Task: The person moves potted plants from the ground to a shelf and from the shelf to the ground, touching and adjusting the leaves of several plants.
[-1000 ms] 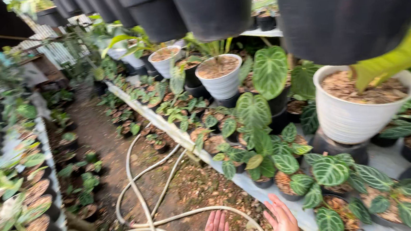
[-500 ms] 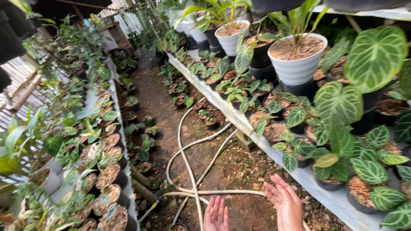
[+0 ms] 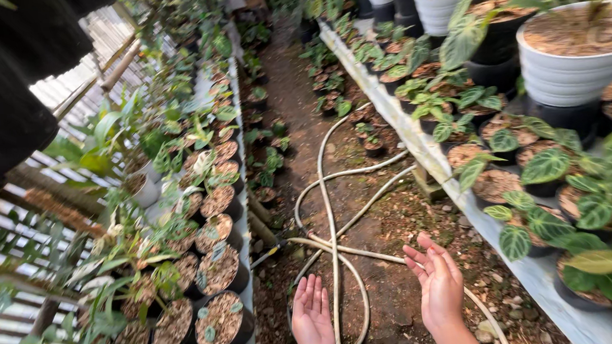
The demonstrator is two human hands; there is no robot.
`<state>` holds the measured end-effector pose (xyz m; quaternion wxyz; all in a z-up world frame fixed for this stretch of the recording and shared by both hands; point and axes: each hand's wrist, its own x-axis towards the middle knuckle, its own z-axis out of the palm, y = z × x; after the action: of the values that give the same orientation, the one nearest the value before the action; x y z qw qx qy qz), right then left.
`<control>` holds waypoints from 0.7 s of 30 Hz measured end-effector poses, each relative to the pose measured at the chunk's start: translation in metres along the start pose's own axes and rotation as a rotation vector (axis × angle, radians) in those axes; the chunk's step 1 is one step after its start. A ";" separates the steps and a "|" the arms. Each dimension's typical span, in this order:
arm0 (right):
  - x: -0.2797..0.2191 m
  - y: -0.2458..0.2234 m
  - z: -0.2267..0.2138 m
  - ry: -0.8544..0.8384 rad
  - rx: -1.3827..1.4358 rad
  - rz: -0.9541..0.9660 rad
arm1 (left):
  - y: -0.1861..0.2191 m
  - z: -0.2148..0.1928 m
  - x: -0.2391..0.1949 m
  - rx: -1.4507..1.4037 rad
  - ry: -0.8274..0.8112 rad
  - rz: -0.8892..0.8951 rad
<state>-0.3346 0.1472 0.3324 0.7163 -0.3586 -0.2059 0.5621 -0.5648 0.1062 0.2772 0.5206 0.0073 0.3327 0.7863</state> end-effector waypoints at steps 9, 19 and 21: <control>0.107 0.040 0.057 -0.216 -0.010 0.111 | 0.012 0.035 0.043 -0.067 0.137 0.229; 0.191 0.038 0.112 -0.451 -0.130 0.304 | -0.023 0.082 0.101 -0.158 0.176 0.384; 0.195 0.044 0.111 -0.442 -0.154 0.384 | -0.029 0.072 0.099 -0.166 0.227 0.392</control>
<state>-0.3859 0.3688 0.3522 0.5055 -0.3132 -0.3274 0.7343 -0.5607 0.2316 0.2847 0.3160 -0.0594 0.3154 0.8928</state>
